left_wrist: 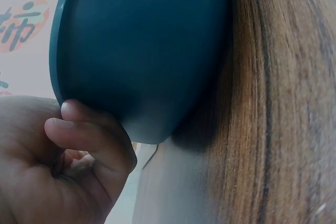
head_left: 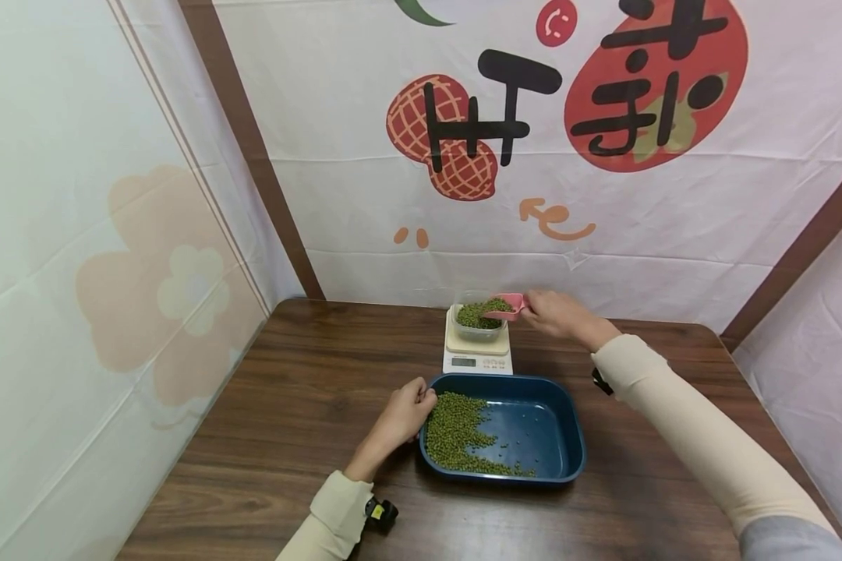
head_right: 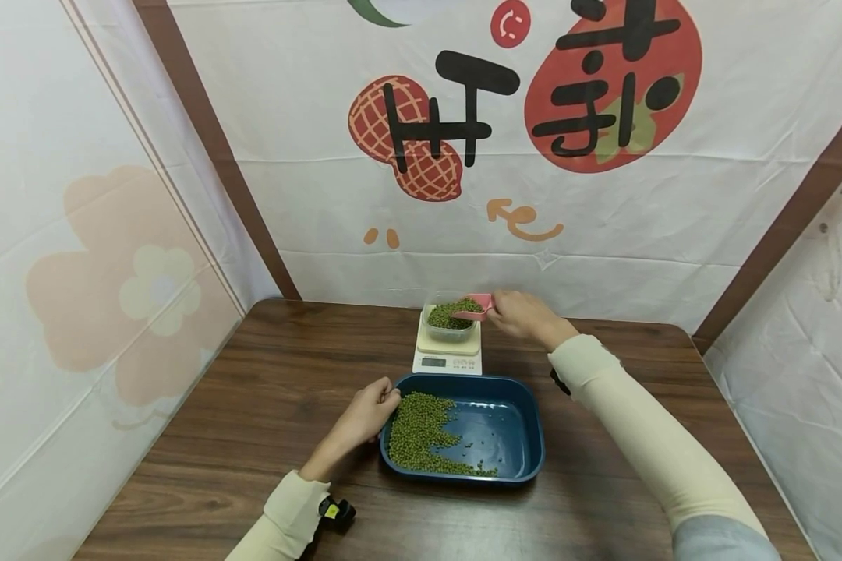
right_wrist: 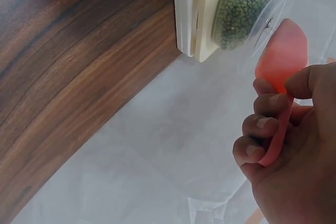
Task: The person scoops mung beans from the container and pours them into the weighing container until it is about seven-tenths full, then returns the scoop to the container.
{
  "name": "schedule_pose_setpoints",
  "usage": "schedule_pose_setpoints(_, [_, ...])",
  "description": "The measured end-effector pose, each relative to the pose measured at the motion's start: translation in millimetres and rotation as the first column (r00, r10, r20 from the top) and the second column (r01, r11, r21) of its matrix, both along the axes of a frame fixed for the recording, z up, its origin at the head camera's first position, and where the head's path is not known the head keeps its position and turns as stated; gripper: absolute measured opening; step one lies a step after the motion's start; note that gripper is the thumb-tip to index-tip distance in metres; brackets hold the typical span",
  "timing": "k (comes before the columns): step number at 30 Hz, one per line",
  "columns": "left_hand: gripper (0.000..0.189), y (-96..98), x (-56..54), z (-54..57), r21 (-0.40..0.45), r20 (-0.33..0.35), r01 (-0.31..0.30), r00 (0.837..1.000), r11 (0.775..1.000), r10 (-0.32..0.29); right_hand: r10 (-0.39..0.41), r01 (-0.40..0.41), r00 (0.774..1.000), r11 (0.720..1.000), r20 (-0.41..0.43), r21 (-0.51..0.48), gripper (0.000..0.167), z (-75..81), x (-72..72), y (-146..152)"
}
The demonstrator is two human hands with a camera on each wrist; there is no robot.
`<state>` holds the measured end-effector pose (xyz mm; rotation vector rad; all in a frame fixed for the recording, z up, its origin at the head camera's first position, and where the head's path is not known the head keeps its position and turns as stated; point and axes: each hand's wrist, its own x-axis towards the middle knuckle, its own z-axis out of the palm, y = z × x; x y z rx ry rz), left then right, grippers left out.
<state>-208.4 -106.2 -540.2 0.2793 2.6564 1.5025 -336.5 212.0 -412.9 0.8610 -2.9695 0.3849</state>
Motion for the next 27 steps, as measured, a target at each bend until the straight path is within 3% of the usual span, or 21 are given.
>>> schedule_pose_setpoints(1, [0.031, -0.1, 0.5, 0.6, 0.001, -0.004, 0.004, 1.000, 1.000, -0.004, -0.002, 0.002, 1.000, 1.000, 0.002, 0.007, 0.017, 0.8, 0.4, 0])
schedule_pose_setpoints(3, [0.030, 1.6, 7.1, 12.1, 0.009, -0.004, 0.013, 1.000, 1.000, -0.013, -0.006, 0.005, 1.000, 1.000, 0.008, 0.024, 0.017, 3.0, 1.4, -1])
schedule_pose_setpoints(6, [0.031, 2.1, 9.0, 15.2, 0.028, -0.001, 0.016, 1.000, 0.999, -0.016, -0.010, 0.009, 1.000, 0.999, 0.017, 0.043, 0.017, 7.0, 3.2, -2])
schedule_pose_setpoints(10, [0.033, -1.4, -2.0, -7.5, 0.004, -0.038, 0.014, 0.999, 1.000, -0.014, -0.014, 0.013, 1.000, 0.998, 0.013, 0.064, 0.015, 10.8, 3.9, -3])
schedule_pose_setpoints(11, [0.034, -0.9, -2.4, -6.9, 0.007, -0.019, 0.004, 1.000, 1.000, -0.004, -0.014, 0.014, 1.000, 0.998, 0.010, 0.068, 0.015, 11.5, 3.9, -3])
schedule_pose_setpoints(14, [0.035, -3.2, -11.2, -24.5, -0.018, -0.029, 0.000, 1.000, 1.000, 0.000, -0.008, 0.008, 1.000, 0.997, 0.001, 0.078, 0.015, 13.2, 3.3, -4])
schedule_pose_setpoints(17, [0.034, -3.2, -12.5, -26.1, -0.011, -0.016, 0.002, 1.000, 1.000, -0.003, 0.001, 0.000, 1.000, 0.996, -0.010, 0.087, 0.015, 14.7, 2.4, -4])
schedule_pose_setpoints(21, [0.033, -1.1, -5.4, -12.2, 0.012, -0.028, 0.013, 1.000, 1.000, -0.013, -0.003, 0.005, 1.000, 0.995, -0.011, 0.098, 0.017, 17.7, 1.9, -4])
schedule_pose_setpoints(23, [0.032, 0.4, 1.5, -0.1, 0.027, -0.033, 0.020, 0.999, 0.999, -0.019, -0.009, 0.010, 1.000, 0.994, -0.005, 0.106, 0.018, 19.3, 1.7, -4])
schedule_pose_setpoints(27, [0.032, 0.9, 7.4, 8.9, 0.025, -0.036, 0.028, 0.999, 0.999, -0.027, -0.028, 0.027, 1.000, 0.992, 0.003, 0.126, 0.019, 19.9, 0.7, -5])
